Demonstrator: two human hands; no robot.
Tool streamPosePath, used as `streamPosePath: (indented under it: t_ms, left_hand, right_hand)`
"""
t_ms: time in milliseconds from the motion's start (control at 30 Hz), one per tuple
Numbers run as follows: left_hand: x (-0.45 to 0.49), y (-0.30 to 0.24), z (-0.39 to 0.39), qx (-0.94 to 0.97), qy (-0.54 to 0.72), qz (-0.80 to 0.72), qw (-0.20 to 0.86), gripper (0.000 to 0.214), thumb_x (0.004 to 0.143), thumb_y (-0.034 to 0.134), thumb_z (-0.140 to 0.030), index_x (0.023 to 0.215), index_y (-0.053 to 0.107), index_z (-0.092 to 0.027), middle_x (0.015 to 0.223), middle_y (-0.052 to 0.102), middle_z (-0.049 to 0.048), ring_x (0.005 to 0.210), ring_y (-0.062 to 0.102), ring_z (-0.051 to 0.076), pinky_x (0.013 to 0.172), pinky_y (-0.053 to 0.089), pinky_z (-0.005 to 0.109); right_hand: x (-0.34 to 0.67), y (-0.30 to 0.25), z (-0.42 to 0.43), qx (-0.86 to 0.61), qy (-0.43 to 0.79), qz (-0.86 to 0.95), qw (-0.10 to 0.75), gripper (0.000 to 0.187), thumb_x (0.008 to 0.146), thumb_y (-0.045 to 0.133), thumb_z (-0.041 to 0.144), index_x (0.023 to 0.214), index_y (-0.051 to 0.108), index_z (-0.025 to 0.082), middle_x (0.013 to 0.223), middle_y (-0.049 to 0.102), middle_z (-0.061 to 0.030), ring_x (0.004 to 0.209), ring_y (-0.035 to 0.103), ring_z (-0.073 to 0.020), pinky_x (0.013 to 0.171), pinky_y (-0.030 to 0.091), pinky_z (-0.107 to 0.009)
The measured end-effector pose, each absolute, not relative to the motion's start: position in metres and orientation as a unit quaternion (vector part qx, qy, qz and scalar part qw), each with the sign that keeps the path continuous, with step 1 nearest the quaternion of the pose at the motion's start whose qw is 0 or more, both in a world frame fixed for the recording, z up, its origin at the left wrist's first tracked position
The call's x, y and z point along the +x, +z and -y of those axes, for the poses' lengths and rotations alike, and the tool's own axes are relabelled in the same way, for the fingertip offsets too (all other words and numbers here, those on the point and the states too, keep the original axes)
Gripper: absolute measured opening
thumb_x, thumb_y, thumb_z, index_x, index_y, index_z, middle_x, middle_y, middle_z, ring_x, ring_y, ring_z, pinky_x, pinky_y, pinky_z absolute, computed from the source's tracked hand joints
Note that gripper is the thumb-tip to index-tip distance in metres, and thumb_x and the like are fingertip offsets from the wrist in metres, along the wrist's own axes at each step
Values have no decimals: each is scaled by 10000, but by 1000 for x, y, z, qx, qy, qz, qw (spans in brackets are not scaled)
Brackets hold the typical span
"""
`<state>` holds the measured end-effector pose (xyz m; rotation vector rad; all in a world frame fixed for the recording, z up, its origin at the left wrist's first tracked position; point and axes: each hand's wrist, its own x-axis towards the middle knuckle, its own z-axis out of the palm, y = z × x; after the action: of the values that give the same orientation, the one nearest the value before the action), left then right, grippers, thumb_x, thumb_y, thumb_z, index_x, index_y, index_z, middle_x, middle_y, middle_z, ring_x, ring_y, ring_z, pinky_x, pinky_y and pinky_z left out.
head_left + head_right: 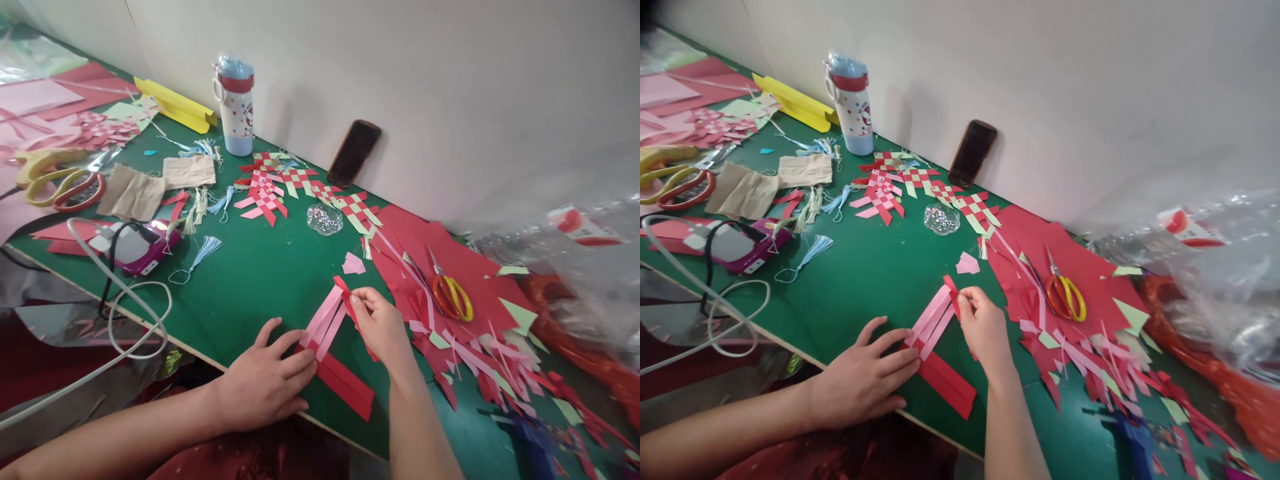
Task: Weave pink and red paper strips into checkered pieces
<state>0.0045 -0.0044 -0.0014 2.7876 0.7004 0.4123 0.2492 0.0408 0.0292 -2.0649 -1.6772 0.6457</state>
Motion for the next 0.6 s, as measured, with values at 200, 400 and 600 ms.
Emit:
streamPosePath:
  t_ms: [200, 400, 600]
  left_hand:
    - [4, -2, 6, 953, 141, -241, 115, 462, 966, 427, -519, 1277, 531, -193, 1259, 591, 54, 1277, 400, 286, 1134, -17, 562]
    - [4, 1, 5, 954, 144, -241, 105, 461, 968, 420, -519, 1271, 539, -192, 1248, 599, 61, 1269, 408, 280, 1139, 1, 551]
    - [5, -1, 6, 953, 142, -243, 111, 457, 964, 427, -523, 1268, 542, -201, 1245, 600, 59, 1280, 403, 279, 1141, 19, 548]
  right_hand:
    - [255, 25, -38, -734, 241, 599, 211, 259, 873, 456, 446, 894, 608, 237, 803, 708, -16, 689, 665, -183, 654, 490, -290]
    - [258, 29, -38, -743, 225, 601, 187, 217, 852, 484, 404, 861, 628, 242, 754, 711, -11, 690, 667, -194, 618, 462, -291]
    - [256, 28, -42, -742, 200, 616, 173, 228, 852, 490, 403, 883, 645, 239, 712, 691, -10, 624, 640, -180, 579, 445, -283]
